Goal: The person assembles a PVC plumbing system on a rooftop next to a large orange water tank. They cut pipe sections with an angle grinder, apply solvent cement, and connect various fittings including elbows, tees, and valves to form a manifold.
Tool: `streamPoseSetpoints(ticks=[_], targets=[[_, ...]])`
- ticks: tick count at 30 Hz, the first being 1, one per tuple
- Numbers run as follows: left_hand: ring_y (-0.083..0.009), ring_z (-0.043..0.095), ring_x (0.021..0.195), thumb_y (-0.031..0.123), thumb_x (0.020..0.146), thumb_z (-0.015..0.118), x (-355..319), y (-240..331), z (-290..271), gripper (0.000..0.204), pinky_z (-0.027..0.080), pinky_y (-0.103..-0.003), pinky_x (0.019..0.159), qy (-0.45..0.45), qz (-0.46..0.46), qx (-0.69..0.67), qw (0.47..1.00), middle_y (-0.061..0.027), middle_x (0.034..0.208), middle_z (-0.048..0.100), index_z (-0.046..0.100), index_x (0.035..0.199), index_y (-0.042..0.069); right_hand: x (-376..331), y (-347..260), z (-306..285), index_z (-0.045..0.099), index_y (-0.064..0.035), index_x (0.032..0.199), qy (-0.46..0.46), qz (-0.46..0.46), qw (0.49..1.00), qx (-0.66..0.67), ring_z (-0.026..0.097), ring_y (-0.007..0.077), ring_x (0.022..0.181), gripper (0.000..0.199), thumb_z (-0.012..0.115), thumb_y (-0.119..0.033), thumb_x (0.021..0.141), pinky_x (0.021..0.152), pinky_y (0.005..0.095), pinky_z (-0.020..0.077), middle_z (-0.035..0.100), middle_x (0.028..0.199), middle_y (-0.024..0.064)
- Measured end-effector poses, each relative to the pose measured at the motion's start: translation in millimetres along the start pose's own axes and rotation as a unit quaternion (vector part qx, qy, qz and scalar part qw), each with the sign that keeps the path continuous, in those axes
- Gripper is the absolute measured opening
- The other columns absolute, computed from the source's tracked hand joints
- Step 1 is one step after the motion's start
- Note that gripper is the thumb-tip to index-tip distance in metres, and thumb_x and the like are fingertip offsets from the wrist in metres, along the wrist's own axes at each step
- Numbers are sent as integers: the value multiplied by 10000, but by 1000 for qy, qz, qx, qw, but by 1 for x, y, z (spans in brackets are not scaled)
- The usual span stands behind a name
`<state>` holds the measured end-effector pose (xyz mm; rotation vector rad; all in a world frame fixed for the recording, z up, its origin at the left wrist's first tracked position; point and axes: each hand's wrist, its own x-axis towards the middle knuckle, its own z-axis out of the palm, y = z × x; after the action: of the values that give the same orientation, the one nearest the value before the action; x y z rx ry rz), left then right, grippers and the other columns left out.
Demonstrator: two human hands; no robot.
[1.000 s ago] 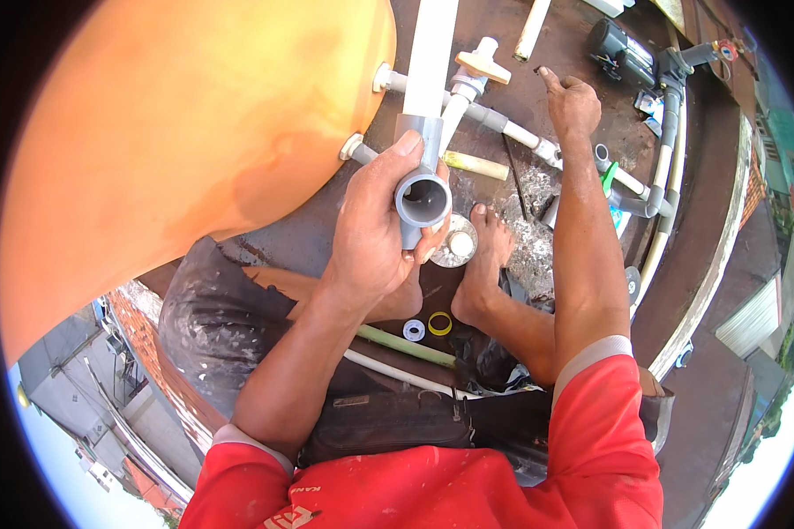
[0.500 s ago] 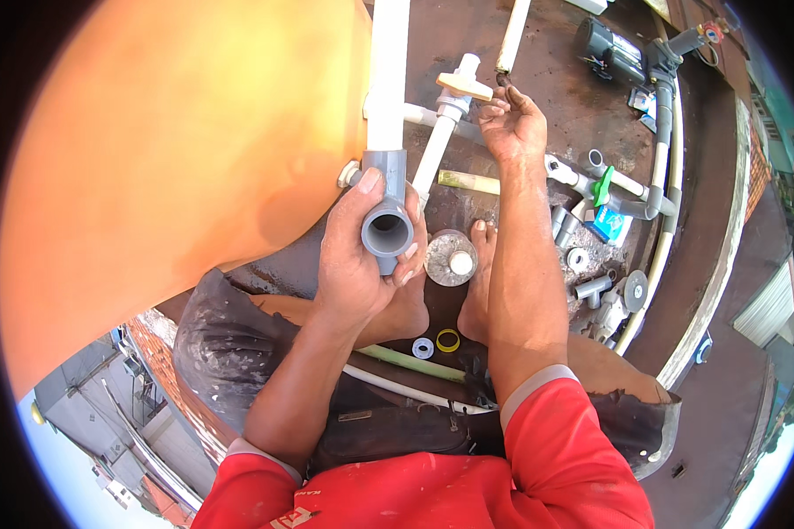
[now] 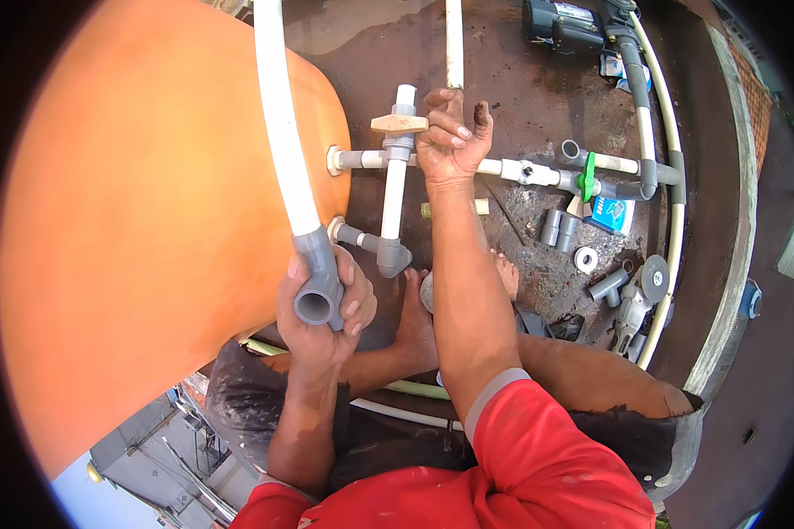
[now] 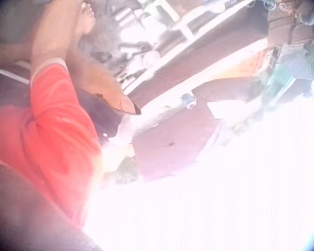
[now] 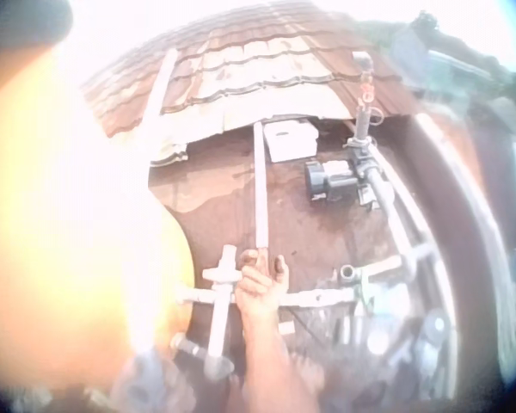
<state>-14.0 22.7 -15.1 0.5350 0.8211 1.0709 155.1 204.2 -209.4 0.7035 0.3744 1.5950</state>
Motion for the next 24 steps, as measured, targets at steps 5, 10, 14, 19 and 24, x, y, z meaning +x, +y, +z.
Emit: streamPoseSetpoints(ticks=[5,10,14,19,24], targets=[[-137,451,471,609,1127,427,2,-2,4,614,351,-284,455,-5,-8,8,1000,-52,673,524,566,1033,19,3,-5,1,647,-77,1221,64,-42,997,-18,666,164,892,432,591,-491,1112,555,240,570,655,1223,120],[-139,450,470,605,1130,420,1,-2,4,612,348,-285,455,5,-8,4,1000,-53,674,527,579,1031,22,7,-3,15,599,-105,1291,156,-127,974,-105,718,240,1144,449,534,-520,1133,694,294,635,708,1245,82],[-140,452,470,603,1130,421,3,0,7,611,349,-287,451,-11,2,7,1000,-54,673,533,583,1027,23,-3,-2,15,595,-85,1294,160,-149,972,-90,697,295,1285,471,514,-522,1140,765,348,658,712,1351,114],[-143,454,466,593,1130,422,1,2,4,602,349,-288,449,-6,10,9,1000,-55,669,534,584,1029,22,-28,5,34,626,-64,1250,269,-174,910,-262,676,333,1314,495,511,-533,1140,905,426,647,715,1353,151],[-144,451,460,592,1120,432,-2,3,8,598,347,-286,451,-3,3,-1,1000,-54,669,534,583,1024,21,8,-26,93,638,-14,1392,268,-321,657,-627,674,360,1289,425,690,-285,1069,969,506,615,698,1354,196]])
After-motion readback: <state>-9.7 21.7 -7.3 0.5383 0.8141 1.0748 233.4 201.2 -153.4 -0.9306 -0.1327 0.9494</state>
